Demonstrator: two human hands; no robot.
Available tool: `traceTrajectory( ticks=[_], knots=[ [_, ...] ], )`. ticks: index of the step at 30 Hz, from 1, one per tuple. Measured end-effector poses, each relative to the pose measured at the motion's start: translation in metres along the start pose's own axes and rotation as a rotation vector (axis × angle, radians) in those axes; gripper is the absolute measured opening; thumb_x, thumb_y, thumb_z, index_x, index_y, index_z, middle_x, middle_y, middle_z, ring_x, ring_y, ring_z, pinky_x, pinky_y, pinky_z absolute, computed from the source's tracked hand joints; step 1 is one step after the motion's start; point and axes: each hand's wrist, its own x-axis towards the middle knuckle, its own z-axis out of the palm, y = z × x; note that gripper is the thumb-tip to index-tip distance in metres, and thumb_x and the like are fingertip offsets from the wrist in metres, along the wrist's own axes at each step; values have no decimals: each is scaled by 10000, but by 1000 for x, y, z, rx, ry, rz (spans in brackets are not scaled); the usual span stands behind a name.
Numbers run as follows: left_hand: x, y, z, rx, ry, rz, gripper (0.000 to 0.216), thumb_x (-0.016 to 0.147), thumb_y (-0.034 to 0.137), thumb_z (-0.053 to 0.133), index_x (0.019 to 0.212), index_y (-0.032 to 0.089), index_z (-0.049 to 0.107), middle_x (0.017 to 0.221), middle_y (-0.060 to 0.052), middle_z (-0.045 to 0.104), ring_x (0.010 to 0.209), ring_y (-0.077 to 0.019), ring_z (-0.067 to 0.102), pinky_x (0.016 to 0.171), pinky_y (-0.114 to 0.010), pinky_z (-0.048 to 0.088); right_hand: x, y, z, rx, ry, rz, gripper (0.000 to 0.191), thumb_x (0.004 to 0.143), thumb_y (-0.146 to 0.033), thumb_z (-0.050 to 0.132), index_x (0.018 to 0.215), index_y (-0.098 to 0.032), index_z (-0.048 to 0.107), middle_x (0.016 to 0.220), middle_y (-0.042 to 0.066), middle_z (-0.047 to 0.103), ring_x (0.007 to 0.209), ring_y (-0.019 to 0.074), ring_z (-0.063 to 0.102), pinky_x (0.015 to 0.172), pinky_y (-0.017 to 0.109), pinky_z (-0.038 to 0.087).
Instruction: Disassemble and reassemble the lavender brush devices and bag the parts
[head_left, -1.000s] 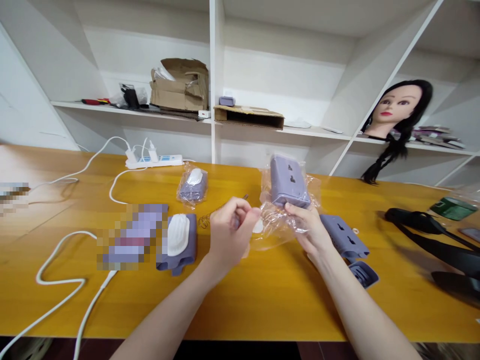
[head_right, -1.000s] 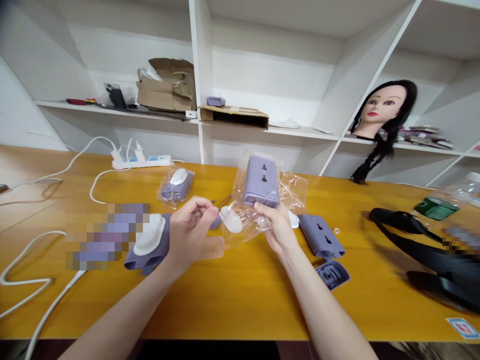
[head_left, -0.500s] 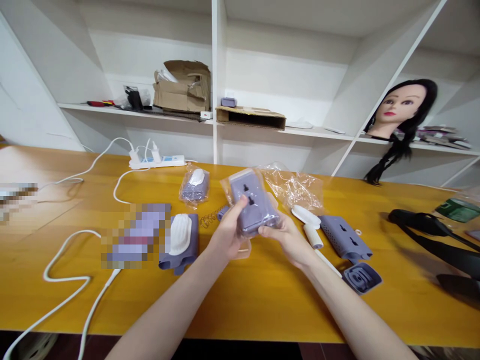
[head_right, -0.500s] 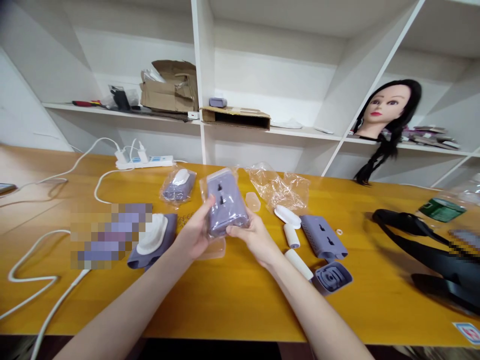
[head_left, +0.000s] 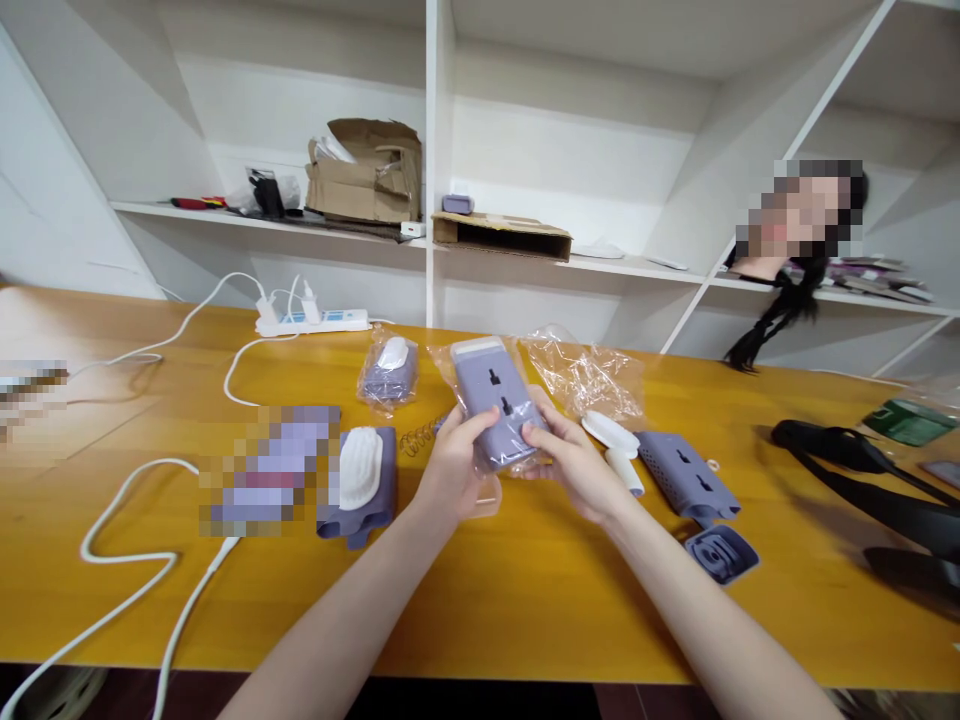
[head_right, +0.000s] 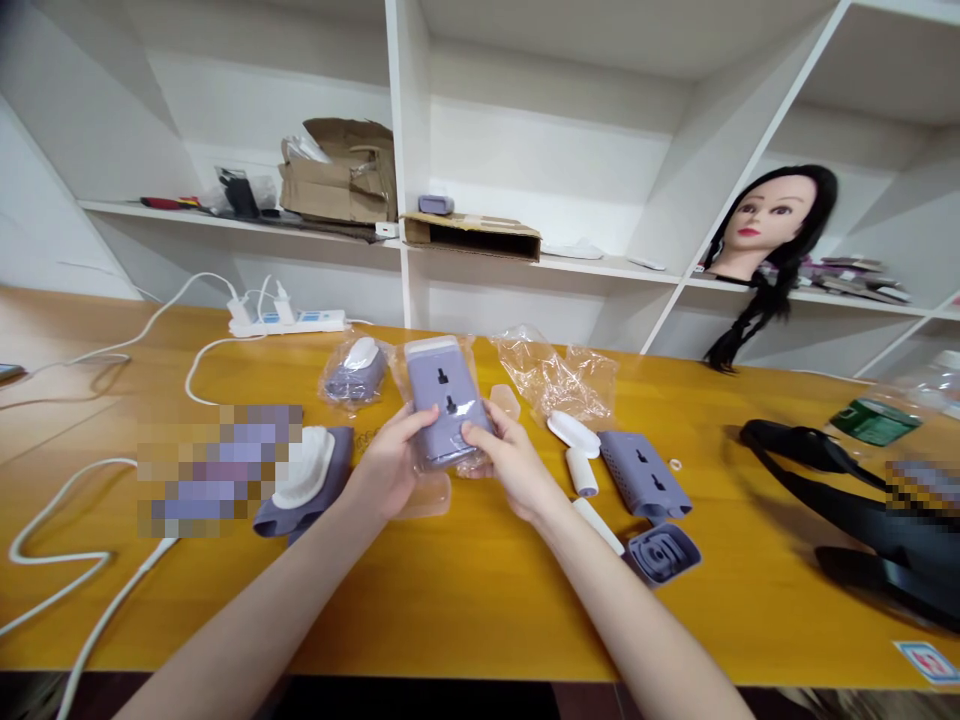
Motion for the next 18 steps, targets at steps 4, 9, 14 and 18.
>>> traceTrajectory(
  ticks=[4,9,14,18],
  knots=[
    [1,0,-2,95,93,19,450,746,286,645,1183,241,547,1182,-49,621,995,-196,606,793,-288,465,9,-3,-6,168,102,23,163,742,-267,670,897,-229,634,824,21,674,615,130,569,490,230,468],
    [-10,-17,-4,595,136,680,272,760,245,627,1031,257,647,1241,-64,557,1145,-239,503,968,-360,370,27,-13,-20,187,235,20,94,756,-263,651,810,-215,591,688,-8,651,573,124,578,466,217,468],
    [-28,-36,-8,976,-467,1160,325,745,100,580,974,292,706,1103,-73,666,1017,-248,576,903,-391,425,63,-21,-12,137,233,58,113,795,-267,636,782,-165,590,624,-2,605,500,108,528,396,204,412],
    [-31,-37,-12,1026,-552,1306,407,726,44,570,1039,275,690,1085,-90,679,1000,-246,586,870,-391,454,99,-25,13,97,217,152,268,901,-325,540,1095,-142,569,1031,61,619,829,159,622,701,335,535]
  ],
)
